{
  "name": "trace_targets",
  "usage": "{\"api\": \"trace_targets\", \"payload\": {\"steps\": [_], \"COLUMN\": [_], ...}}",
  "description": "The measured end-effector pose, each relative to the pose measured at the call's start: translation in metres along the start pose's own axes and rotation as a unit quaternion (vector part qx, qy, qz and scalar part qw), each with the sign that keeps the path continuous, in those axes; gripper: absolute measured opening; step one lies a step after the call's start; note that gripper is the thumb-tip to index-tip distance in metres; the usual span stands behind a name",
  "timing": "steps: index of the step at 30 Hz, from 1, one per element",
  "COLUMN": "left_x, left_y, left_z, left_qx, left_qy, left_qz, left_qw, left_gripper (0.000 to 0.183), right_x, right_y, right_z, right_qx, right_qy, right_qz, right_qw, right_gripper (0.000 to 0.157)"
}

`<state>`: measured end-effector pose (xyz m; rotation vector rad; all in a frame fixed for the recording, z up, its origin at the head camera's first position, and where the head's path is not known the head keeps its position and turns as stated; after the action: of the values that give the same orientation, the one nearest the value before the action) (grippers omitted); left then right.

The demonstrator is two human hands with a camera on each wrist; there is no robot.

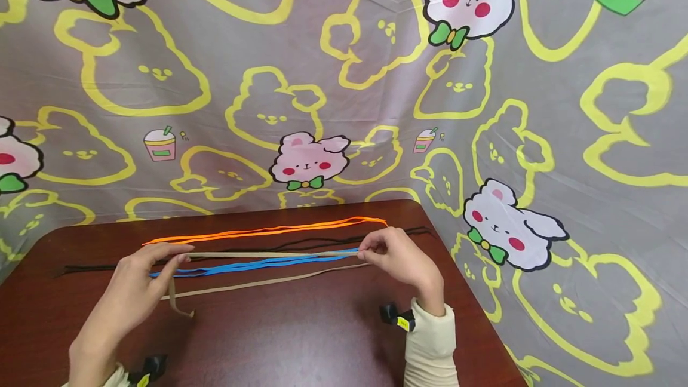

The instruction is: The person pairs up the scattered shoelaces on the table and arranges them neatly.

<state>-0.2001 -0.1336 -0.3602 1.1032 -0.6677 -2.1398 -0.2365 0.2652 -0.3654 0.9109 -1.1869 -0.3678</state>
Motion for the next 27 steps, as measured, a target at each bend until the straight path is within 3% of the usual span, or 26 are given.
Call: {"api": "trace_targets", "payload": {"steps": [9, 19, 27], "left_x": [0.01, 0.015, 0.023], "left_y": [0.004, 0.008, 0.015], "left_z": [-0.001, -0.001, -0.002], "left_qx": [-0.02, -0.068, -0.077], "left_qy": [0.001, -0.029, -0.014], "left_qz": [0.002, 0.016, 0.027], "left_qw": [0.9998, 0.9972, 0.9966], "left_gripper": [0.019, 0.021, 0.02], "right_x": [-0.012, -0.02, -0.027], "right_y": [0.01, 0.019, 0.024], "right_z": [0.001, -0.003, -0.005], "right_qx": [-0.05, -0.077, -0.091], "right_qy": [-0.007, -0.01, -0.025], "right_qz": [-0.003, 0.0, -0.004], "right_qw": [0.999, 0.997, 0.996], "right_gripper": [0.009, 0.006, 0.007]}}
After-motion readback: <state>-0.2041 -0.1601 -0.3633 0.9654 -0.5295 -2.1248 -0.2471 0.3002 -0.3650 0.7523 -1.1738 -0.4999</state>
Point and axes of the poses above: each hand's wrist, its own z-axis towards the middle knuckle, its own y-axis out of the back of the hand, x = y × z, the point moved 7 cm from there along z, towards the middle knuckle
